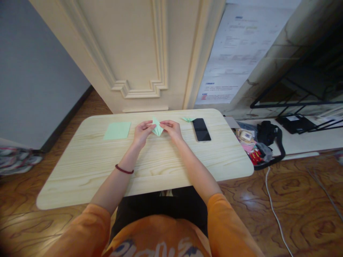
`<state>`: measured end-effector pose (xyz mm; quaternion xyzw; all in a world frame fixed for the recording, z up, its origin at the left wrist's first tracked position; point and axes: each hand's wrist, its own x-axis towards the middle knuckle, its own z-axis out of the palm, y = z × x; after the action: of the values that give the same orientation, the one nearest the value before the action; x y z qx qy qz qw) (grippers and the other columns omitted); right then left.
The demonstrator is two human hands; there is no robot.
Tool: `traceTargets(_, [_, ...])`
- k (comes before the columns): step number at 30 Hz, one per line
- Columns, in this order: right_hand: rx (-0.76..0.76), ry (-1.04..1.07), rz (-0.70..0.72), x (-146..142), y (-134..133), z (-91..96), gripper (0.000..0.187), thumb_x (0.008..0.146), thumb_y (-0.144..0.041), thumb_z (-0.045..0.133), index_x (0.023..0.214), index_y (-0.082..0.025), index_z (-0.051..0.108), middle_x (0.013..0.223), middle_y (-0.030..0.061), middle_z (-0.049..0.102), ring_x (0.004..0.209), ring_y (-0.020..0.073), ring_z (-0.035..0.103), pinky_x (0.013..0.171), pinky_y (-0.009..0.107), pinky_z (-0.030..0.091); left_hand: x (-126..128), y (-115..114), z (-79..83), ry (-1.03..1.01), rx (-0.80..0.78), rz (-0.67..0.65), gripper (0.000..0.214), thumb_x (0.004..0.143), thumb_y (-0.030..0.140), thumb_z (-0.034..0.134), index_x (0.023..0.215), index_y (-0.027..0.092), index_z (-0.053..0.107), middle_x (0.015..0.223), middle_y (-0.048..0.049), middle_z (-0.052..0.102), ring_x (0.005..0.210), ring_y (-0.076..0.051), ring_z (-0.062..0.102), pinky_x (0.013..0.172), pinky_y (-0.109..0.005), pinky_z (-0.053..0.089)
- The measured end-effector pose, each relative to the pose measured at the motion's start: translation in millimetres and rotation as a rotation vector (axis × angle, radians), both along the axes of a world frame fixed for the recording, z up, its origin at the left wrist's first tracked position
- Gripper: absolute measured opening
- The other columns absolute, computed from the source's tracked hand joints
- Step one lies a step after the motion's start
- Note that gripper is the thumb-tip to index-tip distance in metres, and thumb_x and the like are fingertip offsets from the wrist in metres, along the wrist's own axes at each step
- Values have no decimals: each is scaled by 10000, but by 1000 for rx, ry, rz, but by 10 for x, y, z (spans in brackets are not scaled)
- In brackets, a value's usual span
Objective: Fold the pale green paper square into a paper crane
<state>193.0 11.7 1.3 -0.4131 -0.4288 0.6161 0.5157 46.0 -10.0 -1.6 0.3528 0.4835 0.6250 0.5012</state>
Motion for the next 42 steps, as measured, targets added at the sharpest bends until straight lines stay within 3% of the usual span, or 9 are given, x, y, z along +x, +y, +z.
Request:
traceTargets(10, [-11,69,-12,-3,-5,9,281,516,-324,831,732,-202,699,787,22,723,782,178,656,730,312,497,34,-11,3,1,10,-13,526,471,414,895,894,148,732,626,-4,673,653,-155,642,724,-302,497])
traceTargets(17, [1,45,0,-8,-12,28,294,485,-332,828,715,-204,696,708,6,710,714,163,635,697,293,489,70,-27,23,47,49,37,526,431,378,914,863,146,723,912,-69,742,788,-178,682,753,-302,517])
traceTargets(24, [-1,79,34,4,-2,54,294,476,-306,817,717,-193,691,648,-6,683,674,149,618,680,288,489,49,-15,26,-66,-51,-11,620,364,378,936,885,128,714,647,-25,707,612,-155,655,695,-306,520])
traceTargets(32, [-24,99,-8,34,18,54,341,480,-282,801,755,-212,613,597,-34,640,630,141,598,644,275,486,55,-23,62,-197,-121,-76,545,420,280,933,901,129,725,737,-47,745,701,-165,684,784,-327,542])
traceTargets(36, [-26,85,-42,38,23,57,349,476,-283,804,748,-217,596,589,-39,641,615,138,598,632,277,492,36,-35,80,-141,-93,-104,582,458,348,924,961,133,725,754,-54,744,754,-187,695,800,-348,547])
traceTargets(42, [20,31,-42,28,0,62,339,494,-307,819,730,-206,598,566,-23,664,595,140,612,634,284,503,49,-35,71,-19,-61,-52,542,434,457,906,834,136,731,758,-53,739,681,-163,669,673,-291,531])
